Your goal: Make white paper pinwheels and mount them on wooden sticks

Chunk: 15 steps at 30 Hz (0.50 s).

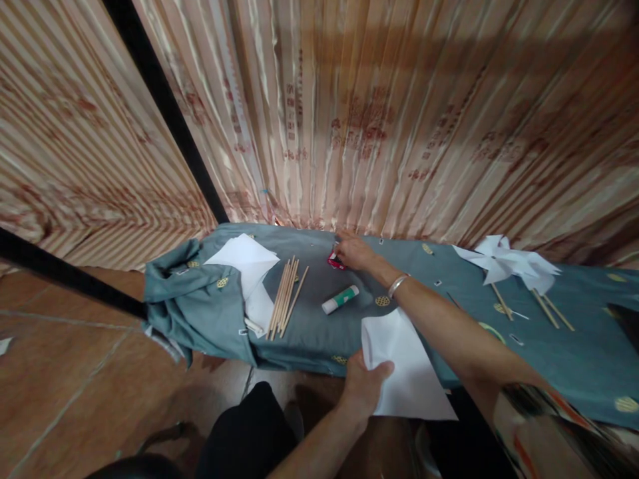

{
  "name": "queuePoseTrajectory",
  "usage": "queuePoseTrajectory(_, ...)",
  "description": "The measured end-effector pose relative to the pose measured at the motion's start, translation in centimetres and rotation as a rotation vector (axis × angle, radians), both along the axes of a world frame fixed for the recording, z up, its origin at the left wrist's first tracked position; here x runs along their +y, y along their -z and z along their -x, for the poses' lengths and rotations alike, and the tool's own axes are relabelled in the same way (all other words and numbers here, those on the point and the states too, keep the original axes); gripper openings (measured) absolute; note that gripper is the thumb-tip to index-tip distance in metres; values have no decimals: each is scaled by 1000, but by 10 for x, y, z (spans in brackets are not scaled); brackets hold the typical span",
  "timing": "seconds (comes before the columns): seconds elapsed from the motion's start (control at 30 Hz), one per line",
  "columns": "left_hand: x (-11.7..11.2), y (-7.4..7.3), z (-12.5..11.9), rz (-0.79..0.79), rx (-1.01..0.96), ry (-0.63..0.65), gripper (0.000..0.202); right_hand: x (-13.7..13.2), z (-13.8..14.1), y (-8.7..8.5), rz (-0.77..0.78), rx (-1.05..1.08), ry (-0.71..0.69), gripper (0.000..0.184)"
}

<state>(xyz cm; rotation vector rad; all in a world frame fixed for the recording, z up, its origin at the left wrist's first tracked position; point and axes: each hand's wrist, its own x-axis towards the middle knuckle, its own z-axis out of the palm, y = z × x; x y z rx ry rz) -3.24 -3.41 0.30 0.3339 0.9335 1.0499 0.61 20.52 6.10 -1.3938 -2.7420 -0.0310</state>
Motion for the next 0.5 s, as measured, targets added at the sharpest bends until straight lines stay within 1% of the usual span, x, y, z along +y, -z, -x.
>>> queuePoseTrajectory(0.1,0,-4,0,7,11,0,35,3,0,4,3,-48,-2,23)
queuePoseTrajectory(0.23,-1,-6,-1,4,19,3,31,4,-2,7,0,-60,20,23)
queuePoseTrajectory(0.5,-4,0,-3,-5,75,15,23,11,-5,19,40,17,29,19)
